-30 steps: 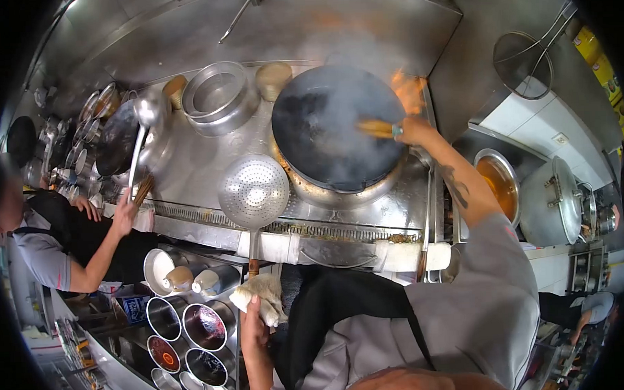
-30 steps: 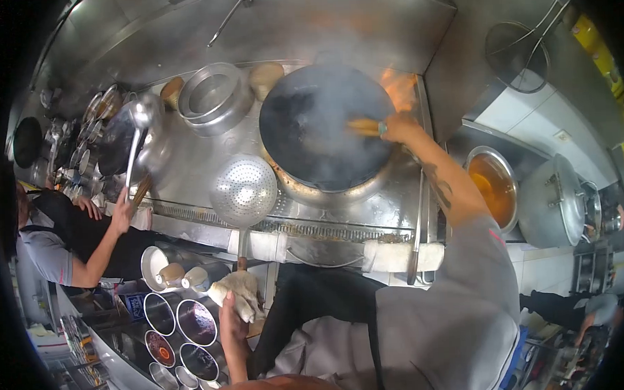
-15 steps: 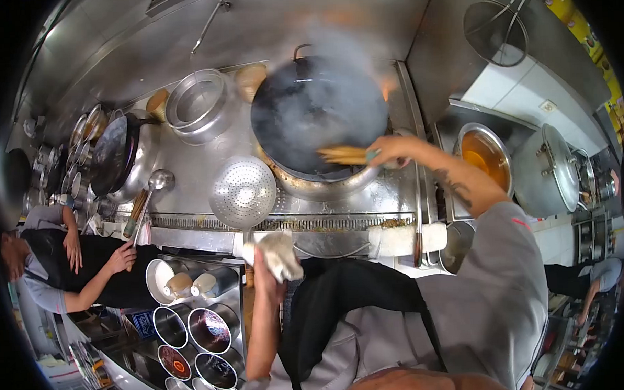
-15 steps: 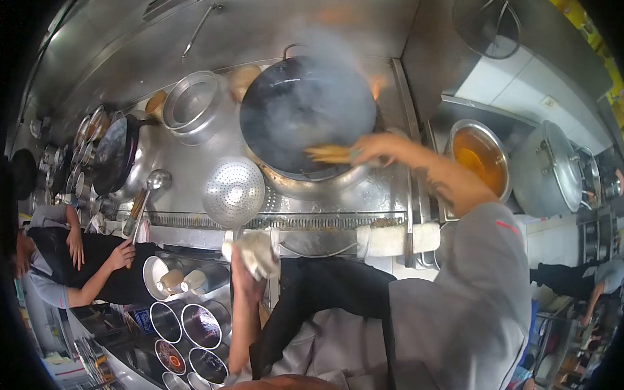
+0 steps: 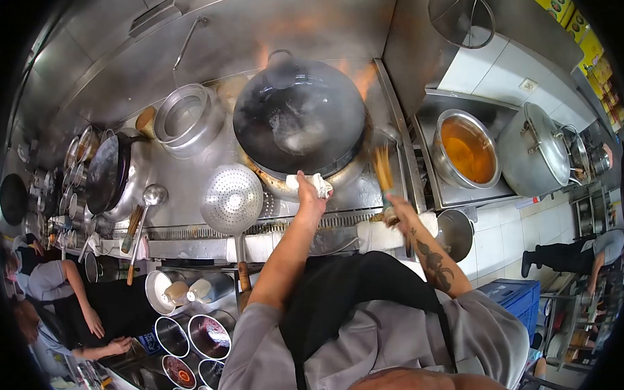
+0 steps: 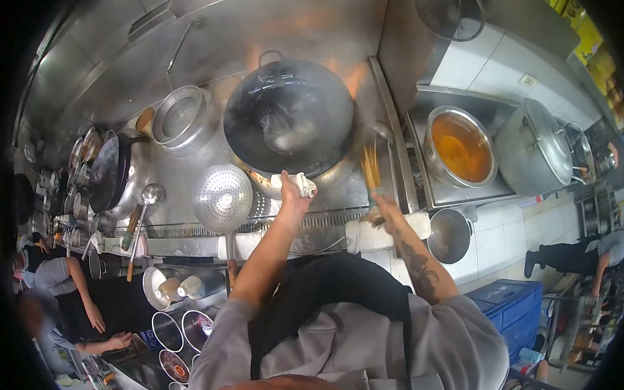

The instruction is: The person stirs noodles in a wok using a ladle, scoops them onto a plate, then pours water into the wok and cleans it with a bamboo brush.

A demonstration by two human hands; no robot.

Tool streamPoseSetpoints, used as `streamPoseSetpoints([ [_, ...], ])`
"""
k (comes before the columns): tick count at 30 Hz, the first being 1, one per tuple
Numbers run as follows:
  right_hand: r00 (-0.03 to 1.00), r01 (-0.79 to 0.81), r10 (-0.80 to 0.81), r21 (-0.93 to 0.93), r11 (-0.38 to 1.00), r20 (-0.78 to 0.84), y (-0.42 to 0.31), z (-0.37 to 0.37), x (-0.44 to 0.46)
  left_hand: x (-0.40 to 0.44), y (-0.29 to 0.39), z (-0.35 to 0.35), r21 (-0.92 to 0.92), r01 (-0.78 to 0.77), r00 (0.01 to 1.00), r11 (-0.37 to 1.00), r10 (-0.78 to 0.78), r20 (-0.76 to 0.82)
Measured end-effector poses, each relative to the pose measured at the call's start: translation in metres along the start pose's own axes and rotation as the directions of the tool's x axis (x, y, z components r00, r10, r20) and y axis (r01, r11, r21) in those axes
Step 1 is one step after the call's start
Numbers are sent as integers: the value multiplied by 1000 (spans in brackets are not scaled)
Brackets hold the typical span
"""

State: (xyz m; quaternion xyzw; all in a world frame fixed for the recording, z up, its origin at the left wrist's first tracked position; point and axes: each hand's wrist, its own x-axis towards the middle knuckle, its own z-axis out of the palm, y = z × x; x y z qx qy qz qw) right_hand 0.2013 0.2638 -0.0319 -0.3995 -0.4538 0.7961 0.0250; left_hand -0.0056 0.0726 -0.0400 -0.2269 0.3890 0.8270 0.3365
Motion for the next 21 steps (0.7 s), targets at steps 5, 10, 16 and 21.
streamPoseSetpoints([
  [5,980,-196,191,90,976,60,29,-26,-6,-22,-6,-22,-8,-28,998,1000,28,56],
  [10,991,129,-131,-103,986,-9,-2,-8,-36,-32,-4,-35,12,-12,1000,1000,13,-5],
  [16,1000,30,-30,-4,1000,8,0,-9,-44,-7,3,19,-93,62,992,994,-72,-104],
  [21,992,124,-123,-36,992,23,-16,11,-70,37,-13,1,-8,-11,999,1000,11,-39],
])
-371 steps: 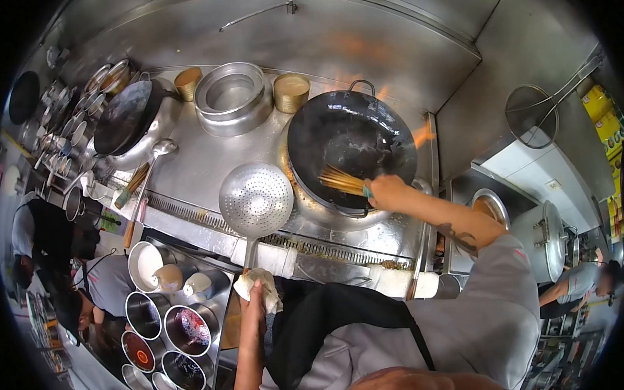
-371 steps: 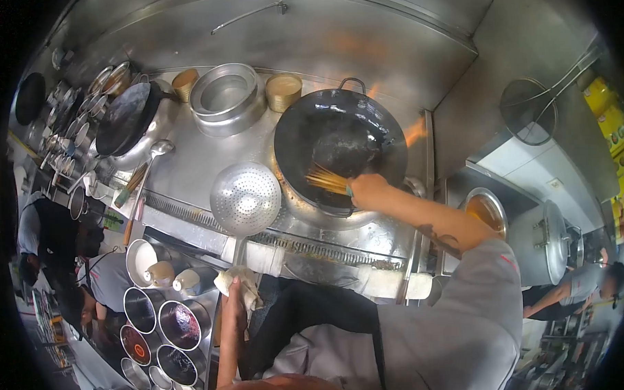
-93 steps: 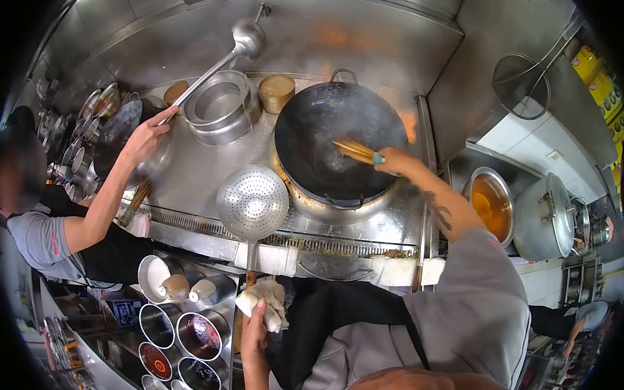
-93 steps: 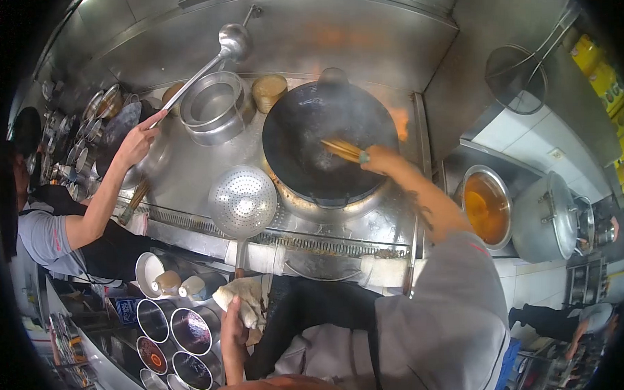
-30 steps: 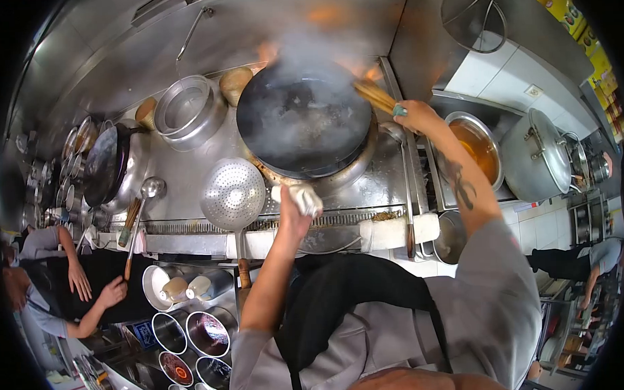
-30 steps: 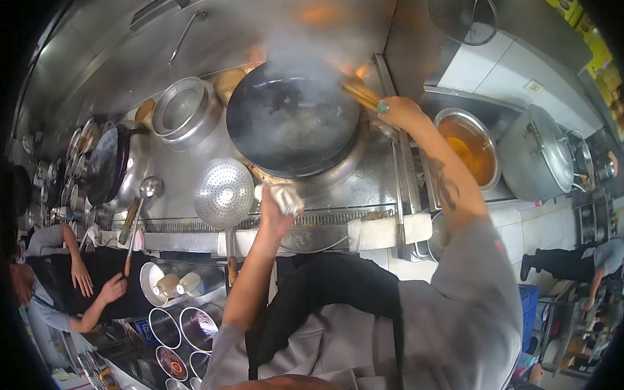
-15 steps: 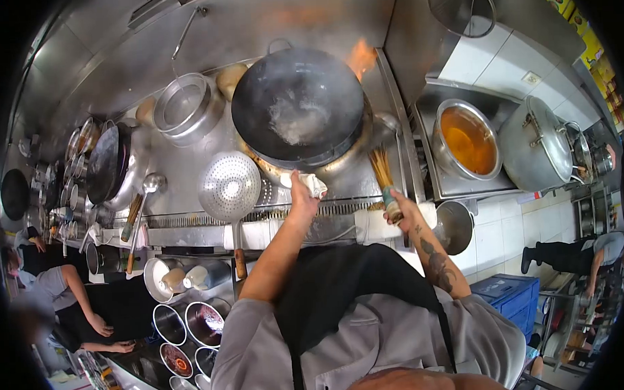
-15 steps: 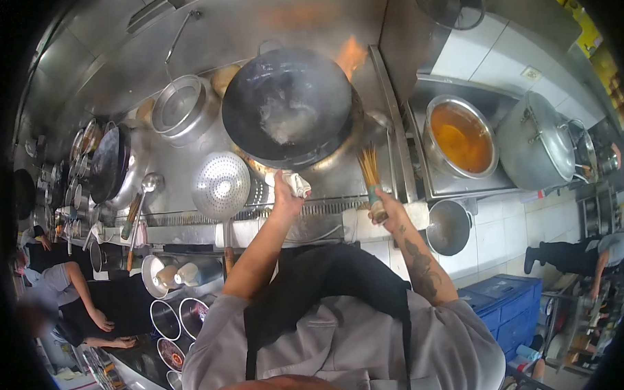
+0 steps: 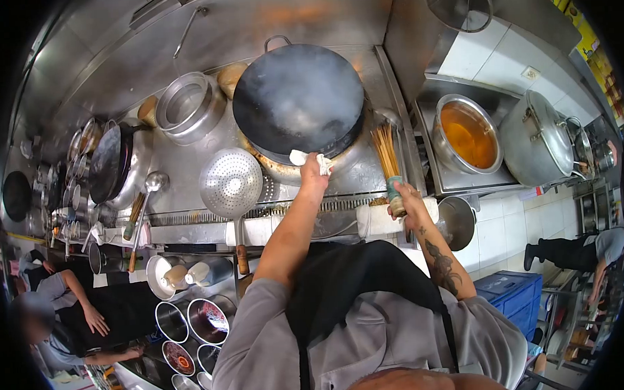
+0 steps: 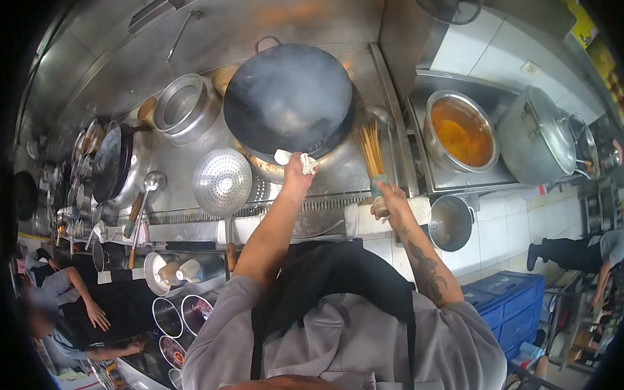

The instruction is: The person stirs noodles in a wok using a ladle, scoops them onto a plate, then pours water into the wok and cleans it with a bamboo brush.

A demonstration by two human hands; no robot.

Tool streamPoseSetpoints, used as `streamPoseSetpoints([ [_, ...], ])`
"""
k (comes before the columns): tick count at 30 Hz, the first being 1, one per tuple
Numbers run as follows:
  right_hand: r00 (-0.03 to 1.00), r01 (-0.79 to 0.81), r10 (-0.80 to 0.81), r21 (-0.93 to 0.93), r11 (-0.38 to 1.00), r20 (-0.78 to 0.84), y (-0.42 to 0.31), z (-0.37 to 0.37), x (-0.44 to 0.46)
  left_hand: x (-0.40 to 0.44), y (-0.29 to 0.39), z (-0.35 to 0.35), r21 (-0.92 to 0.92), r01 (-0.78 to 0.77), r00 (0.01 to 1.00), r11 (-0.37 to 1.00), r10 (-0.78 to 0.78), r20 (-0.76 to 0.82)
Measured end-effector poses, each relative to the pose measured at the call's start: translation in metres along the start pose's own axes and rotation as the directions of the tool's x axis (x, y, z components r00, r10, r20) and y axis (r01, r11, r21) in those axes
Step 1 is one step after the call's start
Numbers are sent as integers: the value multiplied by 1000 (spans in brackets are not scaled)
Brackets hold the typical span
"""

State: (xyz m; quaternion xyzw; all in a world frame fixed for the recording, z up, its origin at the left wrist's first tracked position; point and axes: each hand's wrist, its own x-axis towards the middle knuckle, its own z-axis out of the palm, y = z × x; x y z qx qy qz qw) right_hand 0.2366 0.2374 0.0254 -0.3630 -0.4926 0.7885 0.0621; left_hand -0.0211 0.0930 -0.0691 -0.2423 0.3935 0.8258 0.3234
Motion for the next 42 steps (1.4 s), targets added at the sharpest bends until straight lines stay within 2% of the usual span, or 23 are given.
streamPoseSetpoints([
  [3,998,68,-69,-40,997,-14,-4,8,-7,-22,15,-13,17,-72,996,997,73,-57],
  [5,994,105,-105,-17,994,-3,10,7,-6,-41,31,-37,91,-142,989,986,139,42],
  [7,999,15,-13,51,999,-35,19,2,-1,-89,57,-42,165,-22,999,986,17,28],
  [8,998,-30,34,85,996,-48,23,0,1,-94,61,-55,155,24,997,988,-35,72],
  [11,997,-69,73,151,986,-19,29,-6,3,-102,47,-61,120,54,999,991,-54,4],
  [15,998,-39,45,109,993,-45,22,-4,1,-77,38,-34,26,7,986,1000,-12,169],
  [16,999,-19,23,108,994,-37,18,-2,1,-75,41,-19,35,-5,996,999,2,88],
  [17,1000,1,2,106,994,-29,16,0,1,-62,41,-14,-49,-1,997,999,5,80],
  [19,1000,23,-22,63,998,-18,14,3,5,-31,35,-6,-20,-3,1000,1000,3,-25],
  [23,1000,23,-23,21,1000,-20,42,2,21,1,26,-17,-61,-36,999,997,36,-5],
  [24,997,-66,67,28,997,-38,59,-5,34,-10,28,-15,-38,-69,998,997,68,-13],
  [27,898,-438,405,297,848,170,74,-28,51,-45,48,-21,40,-144,990,989,144,-2],
  [28,923,-385,368,226,895,116,69,-27,45,-63,58,-26,38,-203,976,978,200,82],
  [29,935,-354,328,267,896,137,59,-27,36,-72,70,-33,109,-143,990,984,140,35],
  [31,953,-298,251,351,888,172,37,-31,19,-84,83,-51,166,-177,984,970,169,62],
  [33,989,-145,126,292,945,82,17,-30,8,-110,96,-51,257,-212,976,943,217,12],
  [35,997,35,-49,217,976,61,-13,-22,-7,-115,109,-61,304,-238,971,923,236,44],
  [38,988,113,-129,171,979,86,-47,-8,-11,-153,124,-45,374,-270,960,887,279,31],
  [41,975,120,-137,105,987,177,-62,22,-8,-163,130,-39,418,-430,900,800,418,125],
  [42,974,93,-97,27,995,205,-68,37,-10,-177,133,-29,462,-354,926,813,375,51],
])
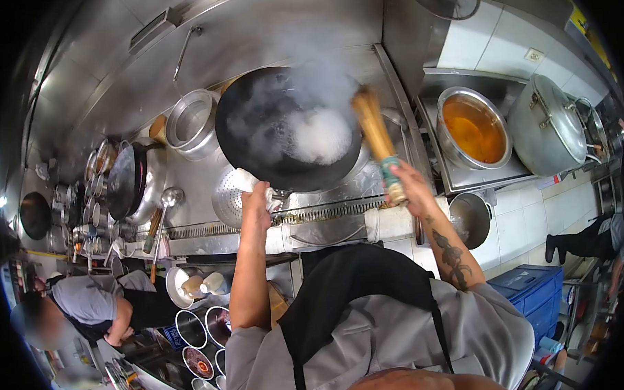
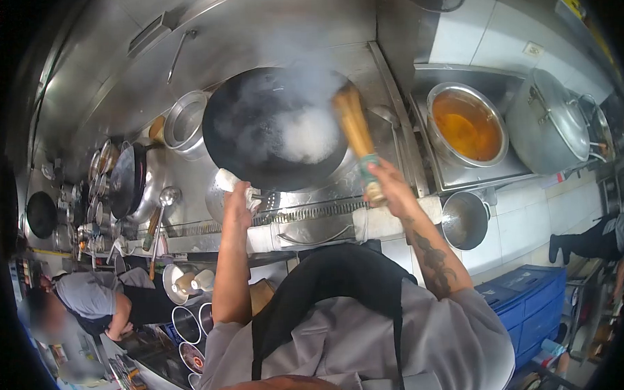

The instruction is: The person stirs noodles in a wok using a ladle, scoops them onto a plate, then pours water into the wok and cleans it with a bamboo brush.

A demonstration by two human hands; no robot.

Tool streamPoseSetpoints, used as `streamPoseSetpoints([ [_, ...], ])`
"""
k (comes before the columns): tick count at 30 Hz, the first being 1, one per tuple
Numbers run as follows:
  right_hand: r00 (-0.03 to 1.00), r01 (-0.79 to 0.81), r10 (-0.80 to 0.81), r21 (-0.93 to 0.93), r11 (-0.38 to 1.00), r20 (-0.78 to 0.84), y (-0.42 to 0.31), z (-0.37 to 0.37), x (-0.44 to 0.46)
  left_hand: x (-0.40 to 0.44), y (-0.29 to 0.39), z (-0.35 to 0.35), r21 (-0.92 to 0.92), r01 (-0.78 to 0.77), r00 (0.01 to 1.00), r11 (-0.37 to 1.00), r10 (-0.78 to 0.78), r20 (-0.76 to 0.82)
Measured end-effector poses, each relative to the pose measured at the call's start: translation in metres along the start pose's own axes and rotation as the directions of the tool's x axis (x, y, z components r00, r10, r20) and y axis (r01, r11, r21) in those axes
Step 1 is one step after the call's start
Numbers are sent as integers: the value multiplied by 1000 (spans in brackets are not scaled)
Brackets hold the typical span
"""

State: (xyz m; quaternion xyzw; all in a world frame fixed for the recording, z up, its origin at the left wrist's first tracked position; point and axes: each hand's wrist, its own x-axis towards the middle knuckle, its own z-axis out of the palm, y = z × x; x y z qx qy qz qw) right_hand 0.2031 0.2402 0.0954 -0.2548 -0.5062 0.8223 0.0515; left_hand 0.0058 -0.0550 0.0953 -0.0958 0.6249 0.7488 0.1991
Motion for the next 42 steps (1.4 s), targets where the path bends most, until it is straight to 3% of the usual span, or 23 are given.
streamPoseSetpoints([
  [3,986,-10,25,-92,996,164,13,42,18,4,-6,2,19,-200,980,980,200,-10],
  [7,940,-56,69,-47,997,334,27,98,38,-5,7,23,55,-316,946,947,319,-53],
  [10,925,-84,124,-125,989,360,30,123,67,-15,12,36,117,-408,910,906,414,-31],
  [13,944,41,30,-208,977,329,13,130,105,-21,13,48,239,-538,833,809,553,2],
  [17,989,55,-40,-104,993,140,-60,112,142,-43,23,62,451,-626,742,636,664,91],
  [18,981,33,-22,-51,998,193,-75,103,142,-61,35,76,428,-617,759,660,642,105],
  [19,970,6,-6,1,1000,243,-83,94,139,-62,34,78,406,-693,694,596,704,149],
  [24,973,68,-57,-41,997,226,-81,81,130,-84,45,89,501,-650,727,572,660,190],
  [28,976,97,-69,-127,987,208,-71,95,112,-72,36,83,569,-713,609,411,765,209],
  [30,919,197,-119,-174,965,377,-41,109,81,-68,36,80,547,-742,574,387,789,220],
  [31,875,347,-207,-270,898,438,-6,111,72,-66,37,78,500,-712,641,493,746,178],
  [32,853,408,-185,-402,820,489,37,105,66,-56,35,70,457,-716,649,528,744,157],
  [33,711,681,-383,-443,583,590,64,85,44,-46,33,60,413,-718,656,560,743,132],
  [34,717,639,-240,-479,602,654,87,53,33,-43,34,52,531,-700,616,478,780,110],
  [36,821,545,-62,-746,383,568,105,-22,42,-26,28,22,505,-594,714,627,700,-30],
  [37,972,233,-2,-967,104,234,125,-69,73,-19,27,7,485,-525,763,699,640,-97],
  [38,994,72,-91,-990,118,62,79,-79,63,-15,23,-2,453,-540,762,709,641,-96],
  [40,951,190,-271,-973,130,150,37,-95,76,-7,16,-18,388,-577,749,719,655,-101],
  [42,921,182,-369,-975,126,124,10,-92,80,1,8,-33,218,-510,824,832,545,-154],
])
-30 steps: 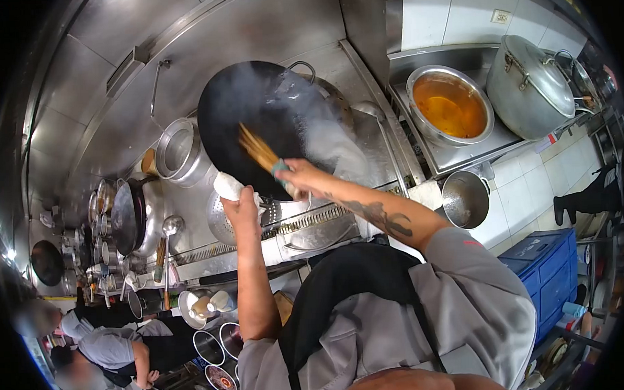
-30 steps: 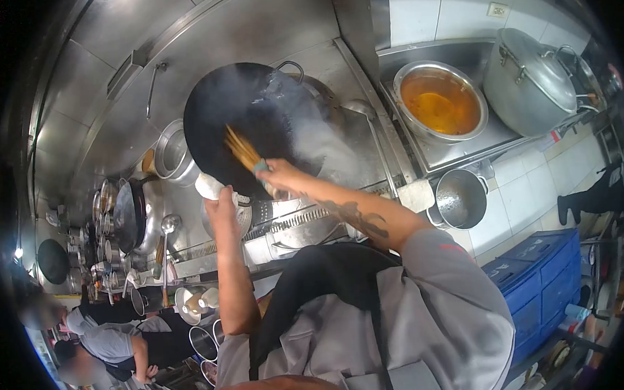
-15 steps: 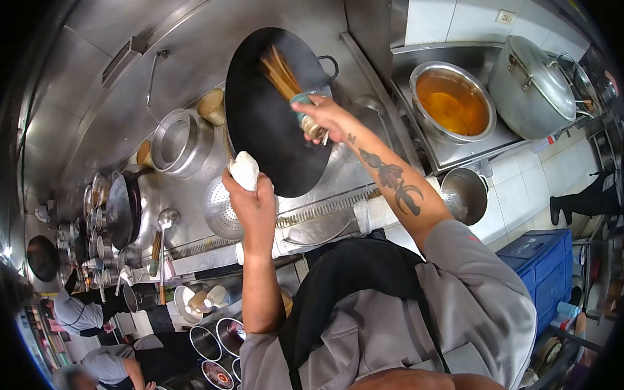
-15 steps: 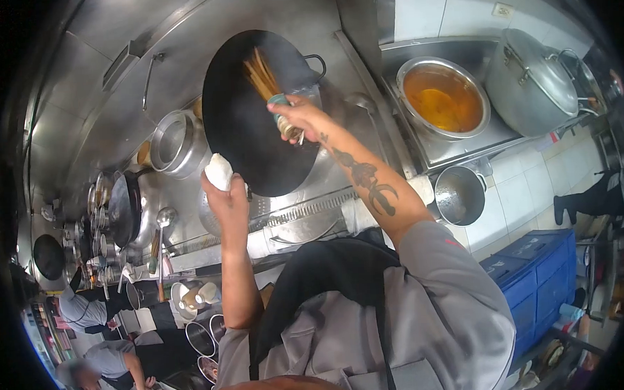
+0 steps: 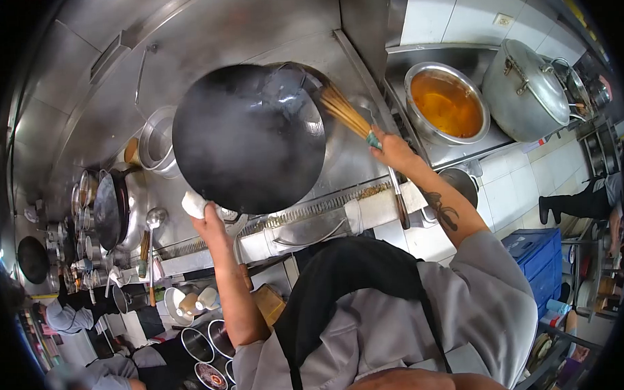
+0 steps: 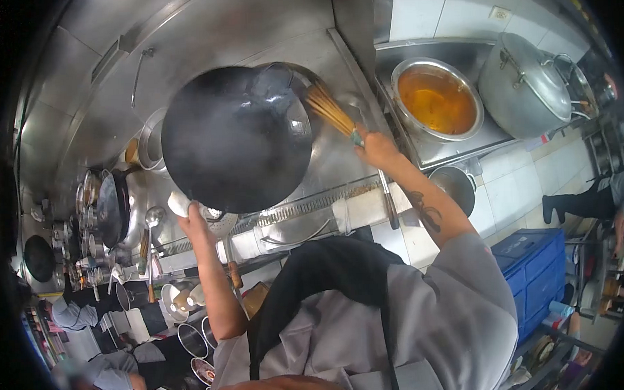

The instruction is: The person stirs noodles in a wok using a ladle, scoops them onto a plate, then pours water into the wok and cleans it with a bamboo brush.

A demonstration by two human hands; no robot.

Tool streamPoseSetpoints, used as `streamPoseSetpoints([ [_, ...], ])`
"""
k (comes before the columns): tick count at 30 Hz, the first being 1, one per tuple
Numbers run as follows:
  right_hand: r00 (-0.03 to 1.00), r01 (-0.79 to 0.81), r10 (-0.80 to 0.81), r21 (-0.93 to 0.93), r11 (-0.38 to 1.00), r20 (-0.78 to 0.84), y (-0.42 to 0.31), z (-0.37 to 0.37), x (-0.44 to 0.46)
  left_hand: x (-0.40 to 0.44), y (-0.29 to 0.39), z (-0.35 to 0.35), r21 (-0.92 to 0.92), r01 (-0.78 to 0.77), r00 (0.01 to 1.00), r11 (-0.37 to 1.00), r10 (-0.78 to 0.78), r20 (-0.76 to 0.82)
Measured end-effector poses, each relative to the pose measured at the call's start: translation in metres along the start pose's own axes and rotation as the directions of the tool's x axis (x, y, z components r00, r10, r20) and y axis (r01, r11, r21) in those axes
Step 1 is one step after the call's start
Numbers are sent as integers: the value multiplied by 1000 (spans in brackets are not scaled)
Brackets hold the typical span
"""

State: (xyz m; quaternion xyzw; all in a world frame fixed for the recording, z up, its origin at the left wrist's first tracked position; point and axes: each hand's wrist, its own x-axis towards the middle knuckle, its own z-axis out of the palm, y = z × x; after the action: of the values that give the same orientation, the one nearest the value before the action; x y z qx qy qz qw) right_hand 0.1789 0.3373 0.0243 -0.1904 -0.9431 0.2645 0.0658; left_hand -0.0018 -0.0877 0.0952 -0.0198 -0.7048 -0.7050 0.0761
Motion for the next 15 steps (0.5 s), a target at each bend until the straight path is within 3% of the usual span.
streamPoseSetpoints([
  [2,994,10,-5,43,999,-105,-7,-22,10,19,-49,-24,-80,131,991,988,-131,5],
  [3,990,27,-14,92,995,-143,-10,-32,12,8,-36,-17,-81,274,961,958,-276,-15],
  [5,982,37,-1,183,982,-189,-37,-62,19,-22,-17,7,-108,534,839,839,-541,-53],
  [6,980,20,25,223,975,-199,-60,-90,19,-23,-45,11,-150,591,803,793,-596,15],
  [7,977,3,53,260,965,-208,-76,-107,23,-24,-71,18,-188,645,762,741,-641,91],
  [9,834,288,-187,121,950,-519,-80,-124,51,-39,-63,60,-231,720,691,655,-709,142],
  [11,791,357,-175,211,910,-586,-116,-162,69,-31,-82,86,-297,735,673,609,-705,223],
  [12,772,301,-130,177,937,-622,-129,-180,83,-25,-83,97,-323,739,667,591,-710,227],
  [13,730,428,-162,260,865,-664,-154,-200,89,-19,-85,106,-349,741,662,574,-713,231],
  [15,724,474,-99,388,790,-683,-198,-236,103,-10,-102,119,-360,730,673,580,-702,234],
])
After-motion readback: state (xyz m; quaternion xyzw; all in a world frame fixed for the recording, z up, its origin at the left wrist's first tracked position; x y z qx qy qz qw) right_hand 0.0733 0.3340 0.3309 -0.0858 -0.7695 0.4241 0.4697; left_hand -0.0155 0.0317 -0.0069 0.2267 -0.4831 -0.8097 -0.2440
